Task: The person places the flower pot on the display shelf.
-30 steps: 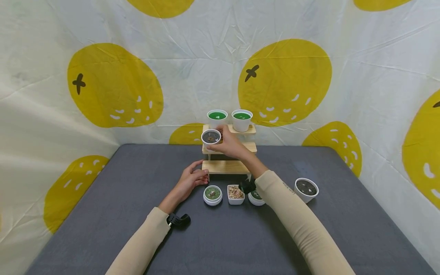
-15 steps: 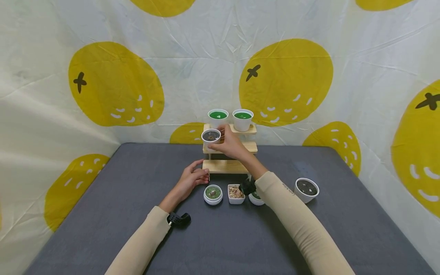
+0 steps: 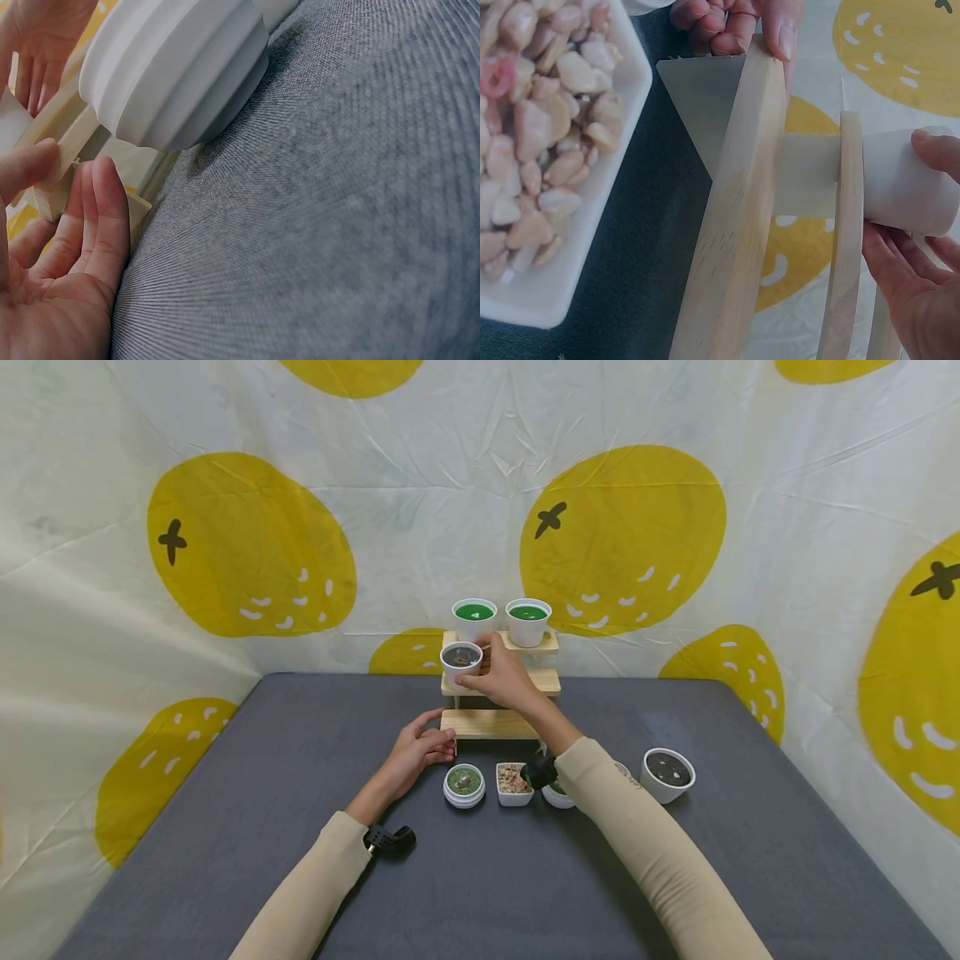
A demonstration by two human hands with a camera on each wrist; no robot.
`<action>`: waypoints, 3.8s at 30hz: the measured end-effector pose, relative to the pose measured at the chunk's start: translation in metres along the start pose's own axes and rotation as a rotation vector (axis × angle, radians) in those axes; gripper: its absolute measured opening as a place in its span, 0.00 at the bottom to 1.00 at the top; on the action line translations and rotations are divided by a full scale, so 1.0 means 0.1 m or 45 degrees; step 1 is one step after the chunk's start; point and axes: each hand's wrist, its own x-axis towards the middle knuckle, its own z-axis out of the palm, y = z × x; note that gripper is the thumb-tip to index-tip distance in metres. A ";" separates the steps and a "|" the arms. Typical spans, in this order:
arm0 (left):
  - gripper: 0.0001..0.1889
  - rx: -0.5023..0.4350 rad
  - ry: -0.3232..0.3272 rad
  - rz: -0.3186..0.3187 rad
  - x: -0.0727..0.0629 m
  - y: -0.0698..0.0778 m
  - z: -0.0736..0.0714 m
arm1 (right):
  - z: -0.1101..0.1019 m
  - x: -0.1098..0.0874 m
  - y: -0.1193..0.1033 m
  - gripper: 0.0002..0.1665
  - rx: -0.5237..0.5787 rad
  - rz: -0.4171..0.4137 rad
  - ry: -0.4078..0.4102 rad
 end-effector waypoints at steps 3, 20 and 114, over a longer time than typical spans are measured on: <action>0.32 0.000 -0.007 0.003 0.00 0.00 0.00 | 0.01 0.00 0.01 0.42 0.006 0.004 0.013; 0.34 0.030 -0.037 0.020 -0.01 0.01 0.02 | -0.11 -0.11 -0.01 0.49 0.014 0.034 0.007; 0.34 0.062 -0.025 0.042 -0.03 0.01 0.02 | -2.39 -1.87 1.72 0.44 0.280 0.154 -0.726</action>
